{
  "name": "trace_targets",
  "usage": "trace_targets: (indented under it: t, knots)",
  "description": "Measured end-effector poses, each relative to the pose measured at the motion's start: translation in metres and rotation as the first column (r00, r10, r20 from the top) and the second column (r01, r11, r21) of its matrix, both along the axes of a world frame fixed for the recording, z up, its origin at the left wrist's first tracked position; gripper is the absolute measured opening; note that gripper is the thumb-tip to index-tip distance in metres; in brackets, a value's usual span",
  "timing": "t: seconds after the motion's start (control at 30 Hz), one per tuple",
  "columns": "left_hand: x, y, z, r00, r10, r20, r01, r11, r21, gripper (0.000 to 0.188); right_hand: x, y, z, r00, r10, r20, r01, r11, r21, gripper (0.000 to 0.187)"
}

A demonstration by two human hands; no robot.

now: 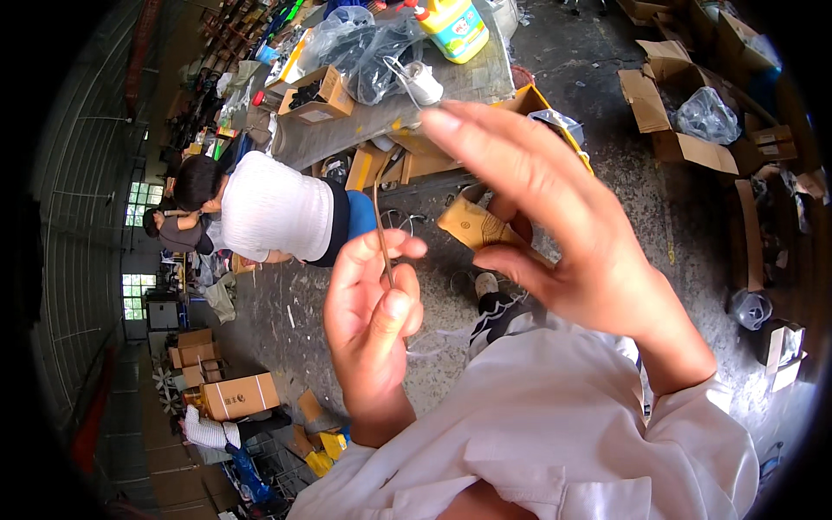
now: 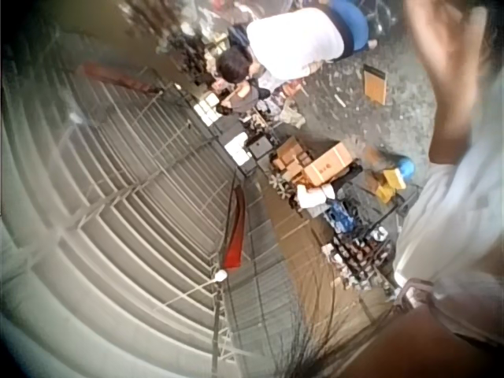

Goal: The person sharpens a thin metal rod using a sanding block and a metal file on a workbench. They then walk to a large yellow cardboard box, write on it with a marker, and place the box on a digital scale.

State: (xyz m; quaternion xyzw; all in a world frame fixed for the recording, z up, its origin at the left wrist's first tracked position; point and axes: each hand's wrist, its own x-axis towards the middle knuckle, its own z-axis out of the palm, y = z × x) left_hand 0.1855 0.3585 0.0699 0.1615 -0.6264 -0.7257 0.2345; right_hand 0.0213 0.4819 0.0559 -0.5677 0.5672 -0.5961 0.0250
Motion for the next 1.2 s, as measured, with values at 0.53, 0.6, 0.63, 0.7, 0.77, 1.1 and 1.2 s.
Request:
trace_targets:
  t: [0.53, 0.6, 0.63, 0.7, 0.77, 1.1, 1.2]
  knots:
    - [-0.029, 0.011, -0.011, 0.948, -0.126, -0.294, 0.116, 0.992, -0.051, 0.039, 0.004, 0.022, -0.024, 0.98, -0.089, -0.178, 0.068, 0.99, -0.122, 0.074]
    - [-0.026, 0.016, -0.009, 0.932, -0.167, -0.322, 0.104, 0.974, -0.203, 0.029, 0.001, 0.025, -0.023, 0.968, -0.198, -0.157, 0.16, 0.961, -0.226, 0.051]
    - [-0.025, 0.011, -0.013, 0.922, -0.208, -0.326, 0.053, 0.903, -0.426, 0.015, -0.002, 0.025, -0.024, 0.935, -0.286, -0.207, 0.223, 0.933, -0.283, 0.039]
    - [-0.024, 0.012, -0.012, 0.895, -0.275, -0.351, 0.076, 0.87, -0.488, 0.012, -0.005, 0.024, -0.025, 0.846, -0.448, -0.29, 0.33, 0.866, -0.376, 0.022]
    - [-0.021, 0.012, -0.016, 0.867, -0.319, -0.382, 0.082, 0.849, -0.522, 0.011, -0.004, 0.027, -0.022, 0.771, -0.535, -0.344, 0.398, 0.828, -0.396, 0.022]
    - [-0.016, 0.016, -0.011, 0.851, -0.392, -0.35, 0.133, 0.805, -0.578, 0.012, -0.003, 0.029, -0.026, 0.796, -0.541, -0.27, 0.374, 0.792, -0.483, 0.025]
    - [-0.014, 0.017, -0.015, 0.896, -0.221, -0.385, 0.015, 0.882, -0.472, 0.024, -0.002, 0.028, -0.027, 0.809, -0.531, -0.25, 0.356, 0.783, -0.511, 0.028]
